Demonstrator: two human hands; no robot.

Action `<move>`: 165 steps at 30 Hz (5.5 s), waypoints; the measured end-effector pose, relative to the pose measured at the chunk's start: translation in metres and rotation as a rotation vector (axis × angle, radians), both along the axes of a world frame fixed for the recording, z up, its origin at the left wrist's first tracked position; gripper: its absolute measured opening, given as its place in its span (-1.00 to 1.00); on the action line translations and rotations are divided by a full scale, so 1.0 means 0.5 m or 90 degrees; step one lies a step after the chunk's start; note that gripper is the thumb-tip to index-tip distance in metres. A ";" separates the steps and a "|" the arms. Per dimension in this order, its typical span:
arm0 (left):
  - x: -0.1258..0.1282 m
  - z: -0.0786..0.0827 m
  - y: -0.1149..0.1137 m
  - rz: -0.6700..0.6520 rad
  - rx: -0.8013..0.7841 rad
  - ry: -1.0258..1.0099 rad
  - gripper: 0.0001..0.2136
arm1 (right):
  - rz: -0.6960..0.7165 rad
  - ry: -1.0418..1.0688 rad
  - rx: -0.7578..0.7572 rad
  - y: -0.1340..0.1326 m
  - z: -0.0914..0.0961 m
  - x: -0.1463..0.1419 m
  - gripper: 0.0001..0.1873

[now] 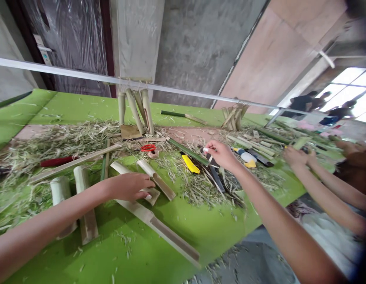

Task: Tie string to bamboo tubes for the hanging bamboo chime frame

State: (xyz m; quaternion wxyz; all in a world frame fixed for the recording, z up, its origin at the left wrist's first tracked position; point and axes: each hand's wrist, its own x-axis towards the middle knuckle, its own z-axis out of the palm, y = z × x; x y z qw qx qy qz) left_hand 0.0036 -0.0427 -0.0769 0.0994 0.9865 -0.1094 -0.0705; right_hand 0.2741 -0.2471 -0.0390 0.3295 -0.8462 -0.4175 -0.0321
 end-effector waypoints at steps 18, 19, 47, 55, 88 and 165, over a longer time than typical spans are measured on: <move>0.007 0.059 0.007 0.229 -0.183 -0.319 -0.54 | 0.172 0.158 0.567 0.126 0.148 -0.133 -0.89; 0.002 0.073 0.012 0.247 -0.215 -0.354 -0.55 | 0.193 0.166 0.592 0.153 0.139 -0.154 -0.87; 0.017 0.182 0.090 0.499 -1.379 -0.611 -0.87 | 0.086 0.742 0.840 0.397 0.053 -0.266 -0.92; 0.044 0.141 0.123 0.527 -1.289 -0.652 -0.88 | 0.020 0.908 0.683 0.427 0.013 -0.227 -0.80; -0.004 0.171 0.098 0.437 -0.828 -0.711 -0.71 | 0.289 0.595 0.761 0.377 0.072 -0.306 -0.79; -0.036 0.181 0.115 0.469 -0.685 -0.805 -0.77 | 0.546 0.180 0.302 0.339 0.064 -0.330 -0.69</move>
